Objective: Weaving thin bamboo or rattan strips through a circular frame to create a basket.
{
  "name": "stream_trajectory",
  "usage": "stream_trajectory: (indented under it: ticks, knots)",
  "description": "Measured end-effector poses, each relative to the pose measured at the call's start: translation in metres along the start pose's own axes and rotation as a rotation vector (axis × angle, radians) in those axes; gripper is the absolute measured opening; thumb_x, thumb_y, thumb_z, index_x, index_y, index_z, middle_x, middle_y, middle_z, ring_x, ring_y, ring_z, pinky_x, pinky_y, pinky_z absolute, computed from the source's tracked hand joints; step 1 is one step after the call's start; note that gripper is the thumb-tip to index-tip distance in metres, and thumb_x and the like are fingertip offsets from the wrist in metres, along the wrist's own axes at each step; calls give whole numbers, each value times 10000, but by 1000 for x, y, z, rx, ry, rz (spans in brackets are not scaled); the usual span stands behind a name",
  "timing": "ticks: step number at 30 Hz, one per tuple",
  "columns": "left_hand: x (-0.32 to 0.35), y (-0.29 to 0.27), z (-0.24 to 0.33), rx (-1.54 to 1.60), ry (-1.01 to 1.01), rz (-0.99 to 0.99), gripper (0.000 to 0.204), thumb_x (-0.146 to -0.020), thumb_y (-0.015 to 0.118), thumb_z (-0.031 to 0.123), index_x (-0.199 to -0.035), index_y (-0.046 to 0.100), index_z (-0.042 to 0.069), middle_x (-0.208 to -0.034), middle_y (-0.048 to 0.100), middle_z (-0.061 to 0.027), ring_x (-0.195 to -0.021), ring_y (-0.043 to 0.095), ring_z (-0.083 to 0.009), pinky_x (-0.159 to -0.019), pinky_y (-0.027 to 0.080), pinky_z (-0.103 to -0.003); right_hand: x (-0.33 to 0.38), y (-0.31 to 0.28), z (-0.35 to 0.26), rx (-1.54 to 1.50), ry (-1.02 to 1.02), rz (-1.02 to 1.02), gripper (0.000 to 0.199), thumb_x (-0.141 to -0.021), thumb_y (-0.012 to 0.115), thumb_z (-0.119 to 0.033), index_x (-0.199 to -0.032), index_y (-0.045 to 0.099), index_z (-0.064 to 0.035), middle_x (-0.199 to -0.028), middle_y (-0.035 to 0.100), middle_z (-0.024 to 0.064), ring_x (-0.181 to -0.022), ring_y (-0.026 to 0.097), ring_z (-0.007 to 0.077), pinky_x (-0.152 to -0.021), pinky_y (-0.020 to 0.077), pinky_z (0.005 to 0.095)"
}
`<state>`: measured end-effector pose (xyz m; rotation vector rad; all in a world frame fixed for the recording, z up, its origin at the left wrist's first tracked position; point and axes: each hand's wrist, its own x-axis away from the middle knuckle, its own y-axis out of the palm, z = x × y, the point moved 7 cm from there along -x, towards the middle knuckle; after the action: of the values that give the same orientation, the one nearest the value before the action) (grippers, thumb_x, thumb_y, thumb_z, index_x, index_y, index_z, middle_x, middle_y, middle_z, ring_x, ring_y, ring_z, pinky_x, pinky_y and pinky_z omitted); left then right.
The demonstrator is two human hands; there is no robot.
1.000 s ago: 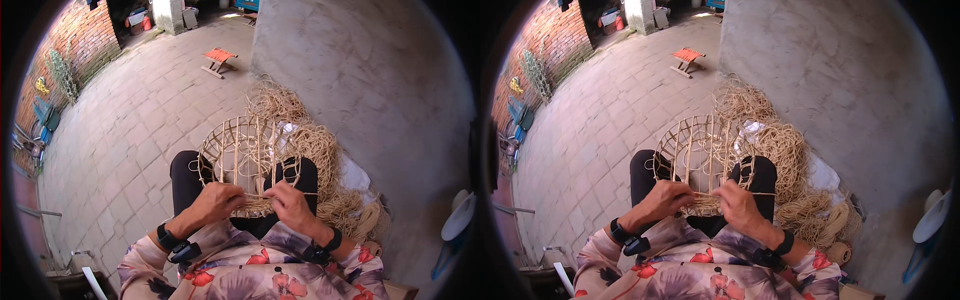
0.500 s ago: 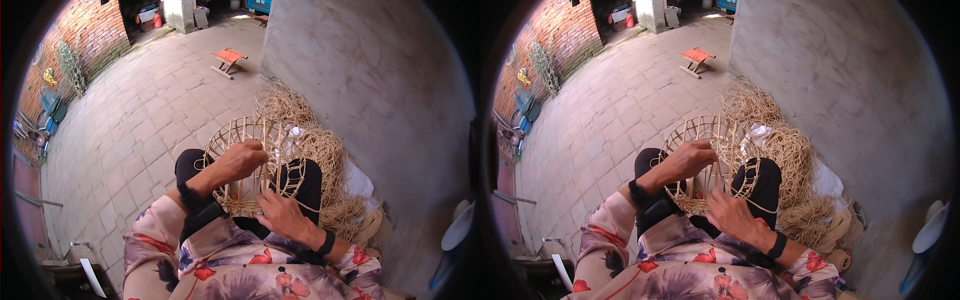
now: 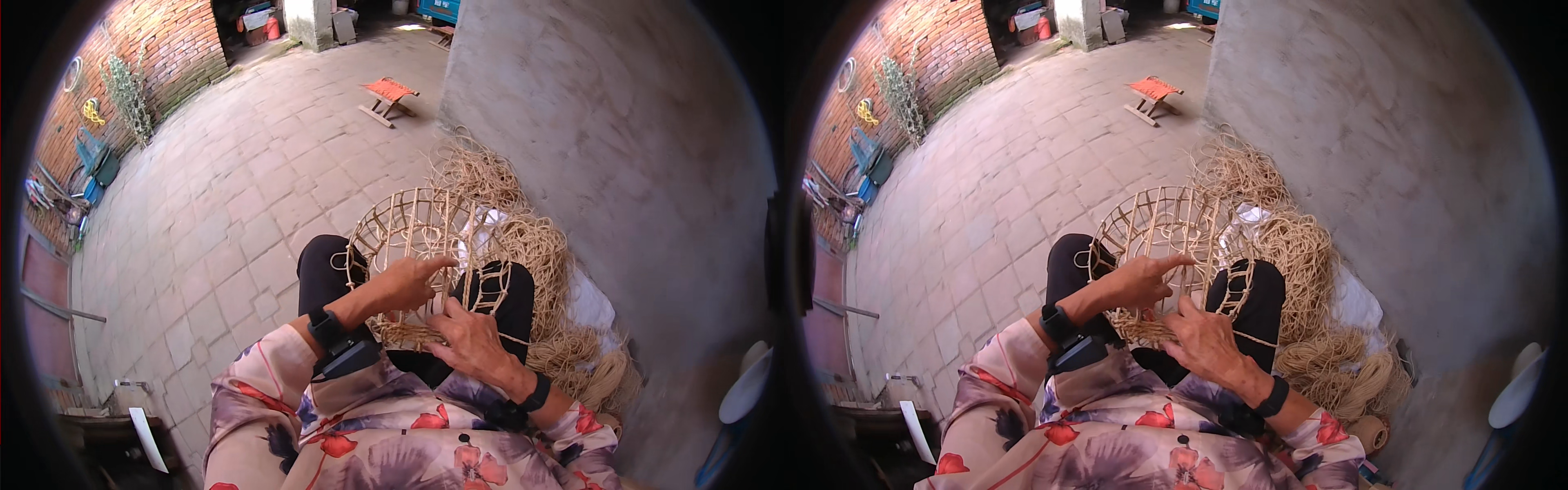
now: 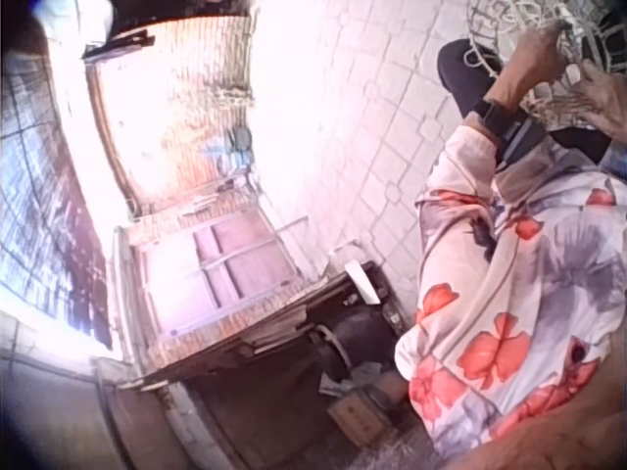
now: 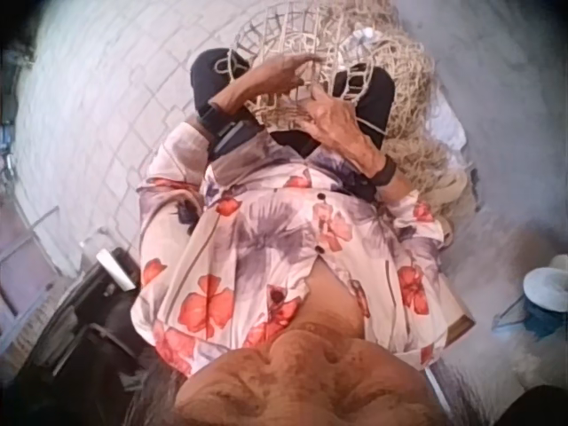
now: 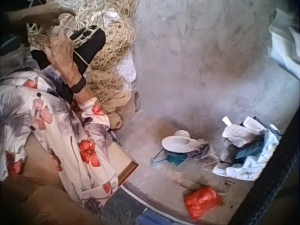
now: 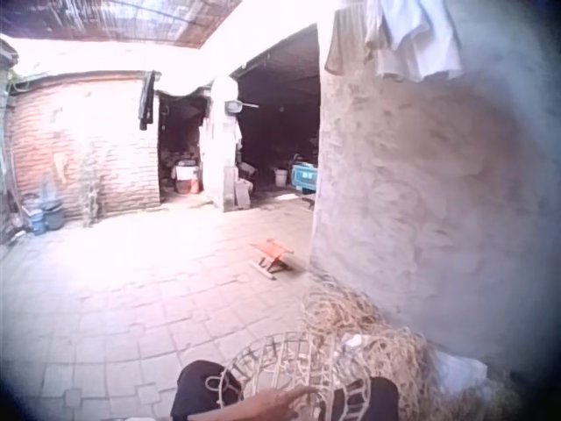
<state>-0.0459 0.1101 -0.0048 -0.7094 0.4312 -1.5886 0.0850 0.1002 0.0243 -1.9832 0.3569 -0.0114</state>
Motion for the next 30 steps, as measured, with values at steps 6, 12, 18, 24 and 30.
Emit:
stream_trajectory:
  ticks: [6, 12, 18, 24, 30]
  knots:
    - [72, -3, -42, 1278, -150, 84, 277, -942, 530, 59, -1217, 558, 54, -737, 548, 28, -570, 466, -43, -469, 352, -184, 2, -4, 2, 27, 3, 0, 345, -743, 741, -216, -1013, 605, -50, -934, 511, 113, -806, 636, 287, -628, 511, 408]
    - [135, -43, -96, 1279, -129, 359, 190, -992, 516, 121, -1162, 580, 66, -789, 582, 6, -607, 516, -43, -505, 407, -170, -9, -3, -28, -20, -172, 91, 473, -755, 724, -136, -1191, 562, -49, -999, 544, 104, -841, 634, 267, -649, 520, 356]
    - [61, -71, -73, 1078, -21, 399, 205, -982, 506, 116, -1156, 577, 34, -855, 609, -18, -715, 581, -79, -617, 506, -220, -23, 17, -35, 58, -195, 43, 459, -756, 721, -129, -1177, 573, -23, -967, 550, 105, -797, 640, 269, -622, 512, 361]
    - [7, -56, -76, 776, -42, 355, 268, -944, 562, 111, -1202, 576, 44, -811, 635, -53, -700, 618, -117, -650, 544, -262, -35, 22, -27, 20, -61, -34, 343, -787, 695, -196, -1082, 615, -40, -958, 541, 135, -791, 630, 321, -661, 505, 438]
    - [38, -80, -62, 54, -91, 540, 504, -935, 585, 127, -1410, 418, 144, -859, 659, -86, -611, 633, -134, -564, 552, -268, -41, 28, -21, -28, -58, -99, 263, -798, 669, -227, -1024, 663, -92, -900, 548, 123, -762, 622, 334, -670, 492, 453]
